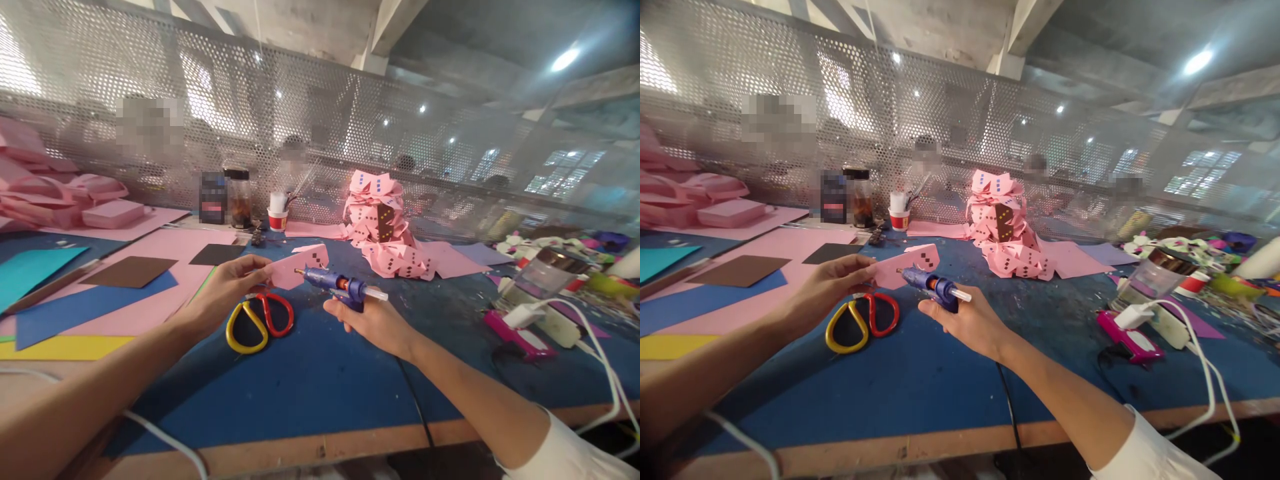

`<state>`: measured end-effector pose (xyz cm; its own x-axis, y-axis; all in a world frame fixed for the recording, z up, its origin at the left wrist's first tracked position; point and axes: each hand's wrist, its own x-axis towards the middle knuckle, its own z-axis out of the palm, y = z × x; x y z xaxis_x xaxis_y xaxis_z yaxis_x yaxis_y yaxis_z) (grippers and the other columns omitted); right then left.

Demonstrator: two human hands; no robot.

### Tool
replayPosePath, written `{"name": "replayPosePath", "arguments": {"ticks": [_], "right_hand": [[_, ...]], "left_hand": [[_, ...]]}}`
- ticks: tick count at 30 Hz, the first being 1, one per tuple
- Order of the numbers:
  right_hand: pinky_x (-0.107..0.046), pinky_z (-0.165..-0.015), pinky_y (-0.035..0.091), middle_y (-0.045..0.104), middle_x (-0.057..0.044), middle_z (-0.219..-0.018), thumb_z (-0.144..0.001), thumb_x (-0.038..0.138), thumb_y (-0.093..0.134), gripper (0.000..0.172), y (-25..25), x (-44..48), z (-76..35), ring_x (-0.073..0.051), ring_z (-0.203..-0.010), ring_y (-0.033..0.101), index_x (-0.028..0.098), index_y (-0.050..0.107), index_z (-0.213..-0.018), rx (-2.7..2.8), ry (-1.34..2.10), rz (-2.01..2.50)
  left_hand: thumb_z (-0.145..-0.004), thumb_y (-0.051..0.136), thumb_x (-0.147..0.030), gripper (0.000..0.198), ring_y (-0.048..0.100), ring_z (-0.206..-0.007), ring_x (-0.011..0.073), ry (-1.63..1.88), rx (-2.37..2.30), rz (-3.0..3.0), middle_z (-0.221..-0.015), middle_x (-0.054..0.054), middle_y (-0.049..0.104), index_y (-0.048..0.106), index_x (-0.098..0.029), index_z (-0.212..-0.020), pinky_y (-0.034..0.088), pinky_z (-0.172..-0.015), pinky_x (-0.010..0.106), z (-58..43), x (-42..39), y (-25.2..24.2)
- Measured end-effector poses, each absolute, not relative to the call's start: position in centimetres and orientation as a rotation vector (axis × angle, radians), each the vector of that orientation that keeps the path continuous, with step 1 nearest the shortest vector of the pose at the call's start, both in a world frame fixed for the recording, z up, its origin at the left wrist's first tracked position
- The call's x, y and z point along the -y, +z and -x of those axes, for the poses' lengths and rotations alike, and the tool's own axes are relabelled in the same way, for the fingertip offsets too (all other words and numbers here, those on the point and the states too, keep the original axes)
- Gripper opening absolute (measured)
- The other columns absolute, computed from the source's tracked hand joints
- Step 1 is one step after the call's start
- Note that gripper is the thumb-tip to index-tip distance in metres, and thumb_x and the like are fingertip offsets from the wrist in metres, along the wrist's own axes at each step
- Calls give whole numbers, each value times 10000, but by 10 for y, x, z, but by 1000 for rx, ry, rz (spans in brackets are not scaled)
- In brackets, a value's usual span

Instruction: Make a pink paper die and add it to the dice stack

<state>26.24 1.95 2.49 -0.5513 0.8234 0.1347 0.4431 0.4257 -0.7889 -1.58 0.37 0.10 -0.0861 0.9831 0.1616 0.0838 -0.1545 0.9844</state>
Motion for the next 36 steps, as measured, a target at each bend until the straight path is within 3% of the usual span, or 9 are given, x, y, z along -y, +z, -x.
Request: {"name": "replayPosePath", "arguments": {"ticks": [8,13,19,28,36], "right_hand": [[-243,-573,411,584,13,-672,-910,516,610,314,27,-14,-259,-136,-619,543,219,578,-813,2268,846,1015],[-240,-568,363,548,16,-679,-915,502,614,344,24,-15,-258,-129,-615,492,220,513,-747,2323,678,958],[-248,-623,361,637,-13,-822,-923,462,620,268,15,-21,-260,-143,-679,557,219,547,-836,2426,429,876],[-251,-623,339,645,-14,-870,-872,211,619,75,15,-22,-262,-146,-691,576,216,545,-879,2520,258,838],[-262,-658,357,670,-22,-957,-884,182,580,100,10,-26,-264,-159,-773,624,212,568,-979,2576,106,811]], "left_hand": [[-795,754,-476,317,662,-740,164,1319,-1224,-1318,-841,19,695,713,-205,-953,541,-722,279,11,0,3],[-790,756,-478,323,670,-759,188,1307,-1241,-1356,-865,47,716,718,-200,-951,551,-714,299,9,2,5],[-782,757,-486,314,680,-747,188,1295,-1256,-1387,-841,37,724,725,-211,-932,552,-699,293,7,4,7],[-792,753,-466,288,671,-755,177,1271,-1273,-1407,-836,26,715,705,-213,-922,538,-737,290,7,4,9],[-771,767,-465,290,668,-721,179,1276,-1278,-1429,-790,13,709,711,-216,-910,533,-719,290,7,4,9]]}}
